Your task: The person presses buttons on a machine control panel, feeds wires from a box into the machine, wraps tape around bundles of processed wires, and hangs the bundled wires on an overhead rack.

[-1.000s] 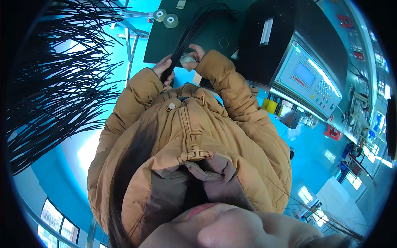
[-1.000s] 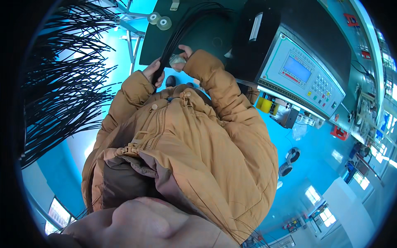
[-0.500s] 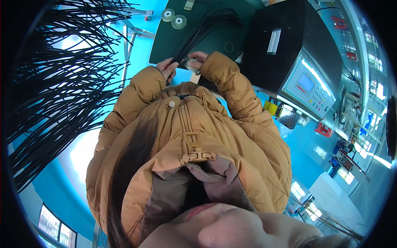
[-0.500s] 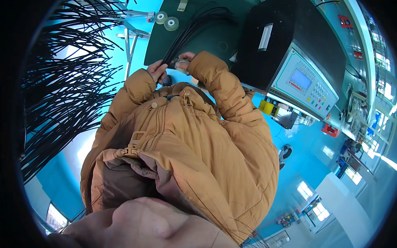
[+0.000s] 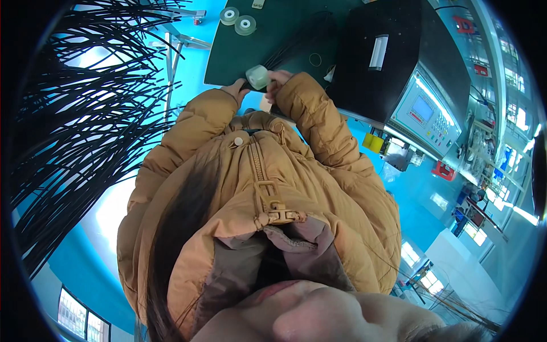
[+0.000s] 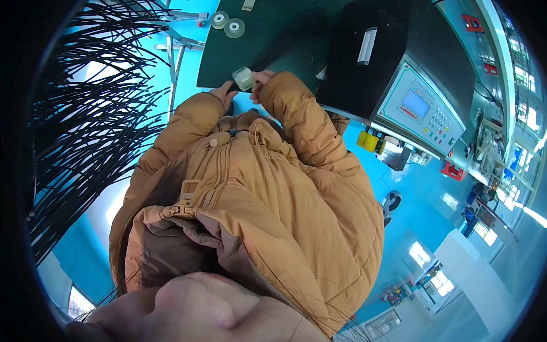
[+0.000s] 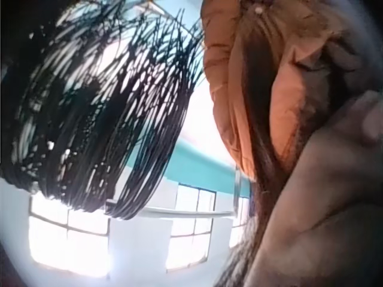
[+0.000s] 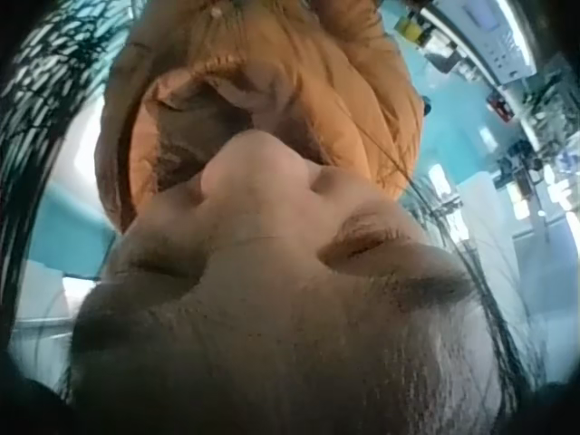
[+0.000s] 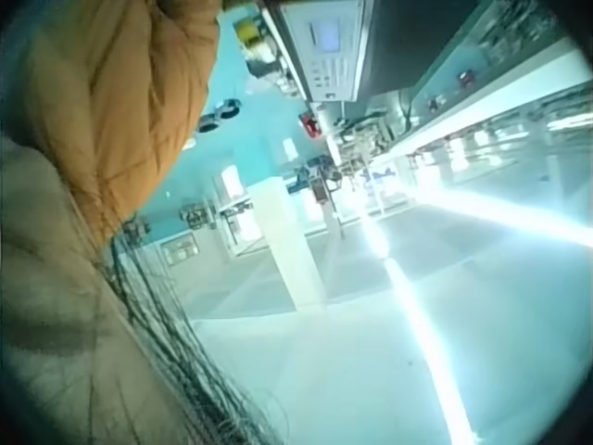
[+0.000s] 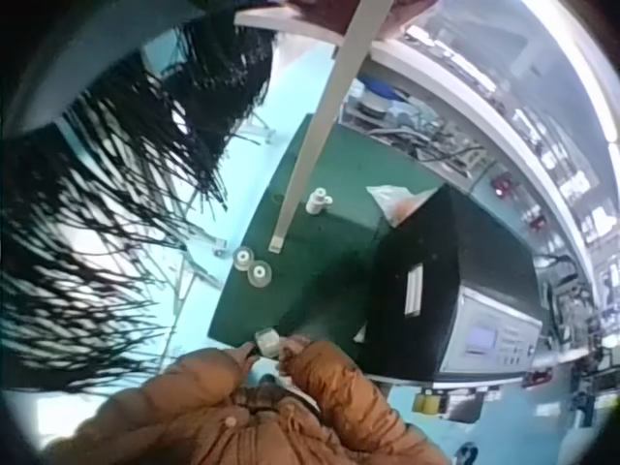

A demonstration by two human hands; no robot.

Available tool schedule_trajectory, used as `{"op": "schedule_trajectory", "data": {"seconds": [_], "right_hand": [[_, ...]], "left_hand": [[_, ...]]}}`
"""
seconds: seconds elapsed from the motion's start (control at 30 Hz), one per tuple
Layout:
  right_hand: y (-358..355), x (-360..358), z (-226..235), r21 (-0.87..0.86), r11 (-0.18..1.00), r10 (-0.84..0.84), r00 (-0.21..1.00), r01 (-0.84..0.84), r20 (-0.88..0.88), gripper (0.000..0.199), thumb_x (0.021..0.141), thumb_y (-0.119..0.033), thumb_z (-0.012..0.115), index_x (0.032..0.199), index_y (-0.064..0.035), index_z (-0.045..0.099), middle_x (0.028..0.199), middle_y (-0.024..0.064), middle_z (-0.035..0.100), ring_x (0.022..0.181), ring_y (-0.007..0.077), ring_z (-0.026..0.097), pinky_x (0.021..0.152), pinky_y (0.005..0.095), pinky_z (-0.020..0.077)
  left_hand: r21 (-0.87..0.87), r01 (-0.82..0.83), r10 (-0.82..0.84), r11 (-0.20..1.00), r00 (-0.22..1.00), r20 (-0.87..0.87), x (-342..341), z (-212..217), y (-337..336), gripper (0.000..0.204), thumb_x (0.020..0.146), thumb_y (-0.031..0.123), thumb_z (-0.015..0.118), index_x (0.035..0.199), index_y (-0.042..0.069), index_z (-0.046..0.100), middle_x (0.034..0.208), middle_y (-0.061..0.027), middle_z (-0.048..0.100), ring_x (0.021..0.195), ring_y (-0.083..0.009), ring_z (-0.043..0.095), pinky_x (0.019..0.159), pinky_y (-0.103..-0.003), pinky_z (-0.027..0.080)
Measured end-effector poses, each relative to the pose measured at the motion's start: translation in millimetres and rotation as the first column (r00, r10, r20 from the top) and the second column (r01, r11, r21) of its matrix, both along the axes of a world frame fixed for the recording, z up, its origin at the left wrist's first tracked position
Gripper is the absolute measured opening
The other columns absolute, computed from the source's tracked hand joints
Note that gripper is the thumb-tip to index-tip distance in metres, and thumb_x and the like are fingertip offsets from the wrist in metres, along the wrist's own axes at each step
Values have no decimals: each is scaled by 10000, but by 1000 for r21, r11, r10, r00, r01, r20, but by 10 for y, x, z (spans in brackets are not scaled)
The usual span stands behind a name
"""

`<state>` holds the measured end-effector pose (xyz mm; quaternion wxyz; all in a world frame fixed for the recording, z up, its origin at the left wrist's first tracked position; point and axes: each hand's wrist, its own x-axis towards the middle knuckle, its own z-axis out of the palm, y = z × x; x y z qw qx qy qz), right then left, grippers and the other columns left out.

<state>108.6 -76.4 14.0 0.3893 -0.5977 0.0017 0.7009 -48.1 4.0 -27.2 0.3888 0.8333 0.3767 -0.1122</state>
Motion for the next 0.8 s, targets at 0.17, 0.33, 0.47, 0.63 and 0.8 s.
{"op": "schedule_trajectory", "data": {"seconds": [0.17,0.33,0.47,0.63,0.8], "right_hand": [[-19,-90,-192,191,946,-270,963,262,20,199,788,-194,462,894,-25,457,847,118,531,698,195,553,610,278,453],[-231,-30,-378,-96,927,369,843,-361,390,302,763,-265,505,978,-62,439,956,122,506,855,233,518,707,317,431],[-344,-140,-390,-416,795,482,42,-442,875,521,657,-292,596,1087,-78,396,1085,172,421,927,305,466,750,386,402],[-73,-44,-571,-36,810,27,-24,-585,999,640,675,-329,555,1206,-96,283,1216,201,258,1082,374,294,872,413,306],[236,169,-781,160,732,132,369,-662,920,518,703,-326,533,1158,-152,359,1094,182,418,989,333,414,825,394,347]], "left_hand": [[-38,208,-211,977,973,-91,145,-43,79,341,772,351,442,1045,149,416,799,-175,559,736,-359,523,626,-426,412],[-26,280,-278,960,959,45,162,-195,249,331,774,324,447,1043,131,429,834,-170,555,781,-333,522,662,-415,405],[-133,302,-274,944,942,195,177,-280,315,298,787,304,446,1005,102,445,755,-135,541,714,-288,518,635,-372,398],[-326,271,-115,906,897,426,154,-288,340,247,797,258,461,961,73,462,591,-51,466,533,-156,449,511,-291,370],[-893,20,265,449,952,154,185,146,309,207,826,245,426,967,103,480,488,49,356,389,-36,289,358,-176,231]]}}
